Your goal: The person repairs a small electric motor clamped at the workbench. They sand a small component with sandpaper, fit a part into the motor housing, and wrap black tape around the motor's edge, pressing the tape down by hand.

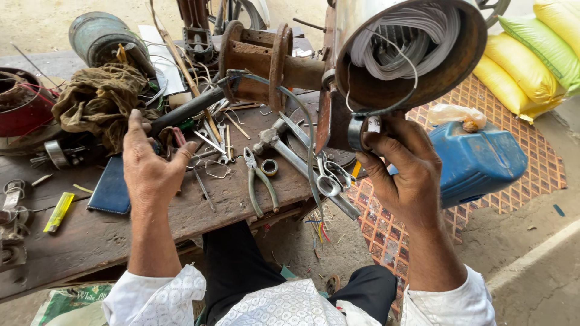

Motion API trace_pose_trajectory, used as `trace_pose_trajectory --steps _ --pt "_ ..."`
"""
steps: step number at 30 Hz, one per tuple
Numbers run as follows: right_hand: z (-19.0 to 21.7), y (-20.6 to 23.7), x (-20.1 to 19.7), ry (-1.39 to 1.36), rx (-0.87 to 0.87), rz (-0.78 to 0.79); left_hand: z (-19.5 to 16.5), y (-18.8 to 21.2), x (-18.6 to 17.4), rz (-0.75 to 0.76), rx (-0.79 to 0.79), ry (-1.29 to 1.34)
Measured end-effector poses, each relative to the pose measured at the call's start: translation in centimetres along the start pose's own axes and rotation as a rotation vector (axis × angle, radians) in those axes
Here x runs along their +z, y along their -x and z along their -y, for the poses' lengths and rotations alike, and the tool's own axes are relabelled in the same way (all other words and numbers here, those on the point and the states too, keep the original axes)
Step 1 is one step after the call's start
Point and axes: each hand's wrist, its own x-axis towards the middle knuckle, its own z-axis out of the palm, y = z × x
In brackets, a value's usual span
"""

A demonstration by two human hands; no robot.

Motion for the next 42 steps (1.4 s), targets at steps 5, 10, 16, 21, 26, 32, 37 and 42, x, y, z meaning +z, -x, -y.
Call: trace_pose_trajectory --steps 5,10,16,21,26,32,37,42 --pt "-0.2 0.1 0.0 0.025 -0.037 -0.015 -3.6 0.8 -1.6 -0.251 0.443 0.117" --pt "-0.2 0.3 0.2 0.016 0.002 -0.002 -10.6 2.9 -2.1 -0.086 0.763 0.591" --pt "0.0 0.2 0.1 -0.007 0.003 -0.004 -19.8 0.7 0.3 0.221 0.997 0.538" --pt "0.1 0.2 -0.2 0.031 -0.020 0.002 -22.1 -0.4 1.8 0.342 1.067 0.345" --pt "0.5 -0.1 -0.4 0.040 -0.031 0.028 -21.9 -1.2 2.7 0.407 1.072 0.270" --pt "3.1 0.2 -1.6 0.056 0.000 0.048 -21.3 -1.7 3.8 0.388 1.168 0.437" --pt "4.3 0.2 -1.7 -0.097 0.124 0.020 -20.4 -0.7 4.4 0.371 1.127 0.543" --pt "4.0 -0.3 -0.1 -0.140 0.088 -0.070 -20.0 -0.2 4.5 0.382 1.079 0.594"
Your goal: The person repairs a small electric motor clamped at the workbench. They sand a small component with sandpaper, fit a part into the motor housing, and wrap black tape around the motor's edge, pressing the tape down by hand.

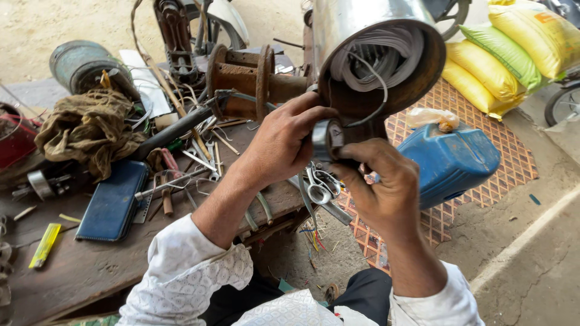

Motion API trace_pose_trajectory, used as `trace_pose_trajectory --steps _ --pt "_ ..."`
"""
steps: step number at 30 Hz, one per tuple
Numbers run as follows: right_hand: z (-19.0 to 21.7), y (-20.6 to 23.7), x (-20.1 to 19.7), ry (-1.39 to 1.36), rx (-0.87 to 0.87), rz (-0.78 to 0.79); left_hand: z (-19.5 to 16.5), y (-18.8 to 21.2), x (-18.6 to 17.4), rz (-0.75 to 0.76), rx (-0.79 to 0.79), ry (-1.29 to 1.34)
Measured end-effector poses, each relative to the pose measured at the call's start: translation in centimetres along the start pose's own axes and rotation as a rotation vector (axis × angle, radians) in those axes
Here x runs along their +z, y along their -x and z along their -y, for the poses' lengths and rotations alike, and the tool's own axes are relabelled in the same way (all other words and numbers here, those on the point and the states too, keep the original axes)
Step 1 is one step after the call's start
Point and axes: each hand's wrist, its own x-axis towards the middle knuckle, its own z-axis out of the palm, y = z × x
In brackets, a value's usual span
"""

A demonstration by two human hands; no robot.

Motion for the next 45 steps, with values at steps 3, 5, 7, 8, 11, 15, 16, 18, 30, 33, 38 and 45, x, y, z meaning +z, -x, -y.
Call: trace_pose_trajectory --steps 3,5,7,8,11,15,16,18,30,33,38,45 --pt "-0.4 0.1 1.0 0.027 0.051 -0.185 -0.1 -0.2 0.5 -0.069 -0.015 0.090" --pt "-0.7 0.1 1.6 -0.131 0.108 -0.293 -0.4 -0.2 0.9 -0.123 -0.017 0.160" --pt "-1.3 -0.2 2.3 -0.467 0.157 -0.349 -0.6 -0.2 1.2 -0.144 -0.033 0.156" --pt "-1.6 -0.3 2.5 -0.507 0.179 -0.326 -0.7 -0.2 1.4 -0.139 -0.050 0.120" --pt "-1.9 -0.6 2.8 -0.602 0.210 -0.317 -1.3 0.0 1.6 -0.115 -0.098 -0.010" --pt "-1.7 -1.4 3.5 -0.691 0.162 -0.361 -1.9 -0.1 1.6 -0.113 -0.086 -0.106" --pt "-1.7 -1.7 3.8 -0.722 0.158 -0.351 -2.0 0.0 1.6 -0.105 -0.076 -0.124" --pt "-1.7 -2.3 4.5 -0.664 0.138 -0.381 -2.1 0.1 1.7 -0.085 -0.058 -0.154" --pt "-0.7 -3.9 1.2 0.304 -0.085 -0.314 -1.4 0.4 1.5 -0.082 0.039 -0.071" --pt "-0.3 -3.1 -0.6 0.482 -0.217 -0.137 -0.9 0.3 1.5 -0.083 0.035 0.042" --pt "-0.6 -2.7 -2.9 0.449 -0.207 0.113 -0.4 0.3 2.1 -0.126 0.042 0.099" --pt "-1.3 -2.5 -3.0 0.112 0.080 0.104 -0.6 0.3 2.0 -0.118 0.017 0.085"
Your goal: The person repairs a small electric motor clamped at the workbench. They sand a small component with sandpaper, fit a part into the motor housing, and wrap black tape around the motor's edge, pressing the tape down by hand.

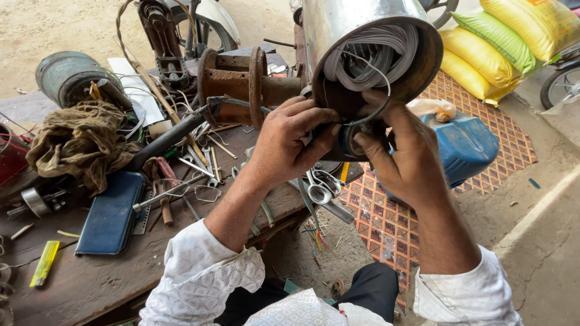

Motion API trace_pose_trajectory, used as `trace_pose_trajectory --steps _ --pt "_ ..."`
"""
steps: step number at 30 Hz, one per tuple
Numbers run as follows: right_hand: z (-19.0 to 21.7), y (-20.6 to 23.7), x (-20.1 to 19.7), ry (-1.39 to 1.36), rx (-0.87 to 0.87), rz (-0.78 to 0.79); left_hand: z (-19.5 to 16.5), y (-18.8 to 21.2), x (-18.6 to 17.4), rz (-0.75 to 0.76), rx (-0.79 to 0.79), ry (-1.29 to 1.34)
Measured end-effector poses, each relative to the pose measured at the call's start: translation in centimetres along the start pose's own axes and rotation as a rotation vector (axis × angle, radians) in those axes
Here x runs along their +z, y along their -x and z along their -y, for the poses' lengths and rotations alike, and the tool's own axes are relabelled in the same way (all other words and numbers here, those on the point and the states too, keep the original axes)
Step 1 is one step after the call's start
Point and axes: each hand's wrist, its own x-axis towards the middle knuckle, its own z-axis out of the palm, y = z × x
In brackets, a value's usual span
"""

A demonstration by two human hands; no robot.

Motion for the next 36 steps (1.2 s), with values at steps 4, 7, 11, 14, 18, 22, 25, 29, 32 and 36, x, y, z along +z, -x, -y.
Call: trace_pose_trajectory --steps 4,7,11,14,18,22,25,29,32,36 --pt "-1.0 -0.7 -0.4 0.062 -0.210 0.113 -0.3 -0.4 -1.0 0.106 0.047 -0.031" --pt "-1.6 -1.1 -0.6 0.033 -0.224 0.117 -0.3 -1.1 -1.6 0.203 0.076 -0.071" --pt "-1.8 -1.1 -0.8 0.106 -0.309 0.102 0.0 -1.7 -1.7 0.265 -0.040 0.057" --pt "-2.1 -1.0 -0.9 0.043 -0.297 0.120 0.2 -1.5 -1.1 0.203 -0.033 0.085" --pt "-2.0 -0.5 -0.9 -0.123 -0.156 0.142 0.4 -0.7 0.1 0.076 0.058 0.081" --pt "-0.7 0.4 0.0 -0.369 0.229 0.120 0.7 0.0 0.4 0.042 0.084 -0.046" --pt "0.5 1.5 0.6 -0.729 0.340 0.115 0.6 0.4 0.6 0.027 0.098 -0.072" --pt "0.5 1.8 -0.3 -0.904 0.193 0.245 0.6 0.8 0.7 0.025 0.084 -0.073" --pt "0.3 1.6 -0.5 -0.862 0.126 0.246 0.7 0.9 0.7 0.031 0.098 -0.075" --pt "0.7 1.2 1.1 -0.547 0.123 0.054 0.5 0.9 0.6 0.056 0.041 -0.050"
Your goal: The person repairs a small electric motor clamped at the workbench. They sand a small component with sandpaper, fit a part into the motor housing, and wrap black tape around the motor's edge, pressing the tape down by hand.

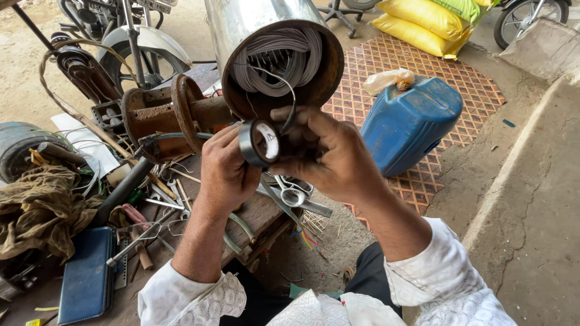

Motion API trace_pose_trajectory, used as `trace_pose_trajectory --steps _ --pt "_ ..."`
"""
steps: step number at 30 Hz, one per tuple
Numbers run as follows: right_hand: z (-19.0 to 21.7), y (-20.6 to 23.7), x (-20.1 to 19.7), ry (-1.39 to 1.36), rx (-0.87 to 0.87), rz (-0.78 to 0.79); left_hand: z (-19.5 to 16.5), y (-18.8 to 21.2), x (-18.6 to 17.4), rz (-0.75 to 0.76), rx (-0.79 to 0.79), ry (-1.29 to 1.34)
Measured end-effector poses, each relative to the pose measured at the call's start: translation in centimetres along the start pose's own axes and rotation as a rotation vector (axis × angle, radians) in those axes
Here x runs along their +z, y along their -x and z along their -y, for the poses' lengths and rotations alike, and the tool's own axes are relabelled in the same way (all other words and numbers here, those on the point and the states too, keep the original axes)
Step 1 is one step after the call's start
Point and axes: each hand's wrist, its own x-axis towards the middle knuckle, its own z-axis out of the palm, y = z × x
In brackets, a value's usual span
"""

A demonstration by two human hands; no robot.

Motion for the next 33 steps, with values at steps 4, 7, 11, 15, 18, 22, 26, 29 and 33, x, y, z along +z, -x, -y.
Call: trace_pose_trajectory --steps 4,7,11,15,18,22,26,29,33 --pt "-0.5 -1.0 0.6 0.475 -0.261 -0.282 -0.5 -0.1 0.0 -0.042 0.025 0.040" --pt "-1.2 -1.7 1.8 0.524 -0.320 -0.405 -0.7 -0.1 0.2 -0.060 0.032 0.037" --pt "-1.4 -2.3 2.2 0.577 -0.311 -0.415 -0.6 0.0 0.6 -0.070 0.025 0.041" --pt "-0.2 -2.7 -1.5 0.460 -0.277 -0.064 -0.2 0.3 1.0 -0.127 -0.034 0.120" --pt "0.2 -2.7 -3.8 0.444 -0.254 0.203 0.0 0.3 1.4 -0.157 -0.041 0.157" --pt "-0.1 -2.6 -4.2 0.530 -0.239 0.280 0.2 0.4 1.5 -0.132 -0.063 0.149" --pt "-0.1 -2.1 -4.1 0.541 -0.210 0.250 0.4 0.1 1.3 -0.134 0.000 0.118" --pt "-0.4 -1.4 -3.5 0.323 -0.039 0.171 0.6 0.1 1.2 -0.127 0.021 0.097" --pt "-0.7 0.1 -2.1 -0.051 0.153 0.084 0.8 0.1 1.2 -0.090 0.028 0.053"
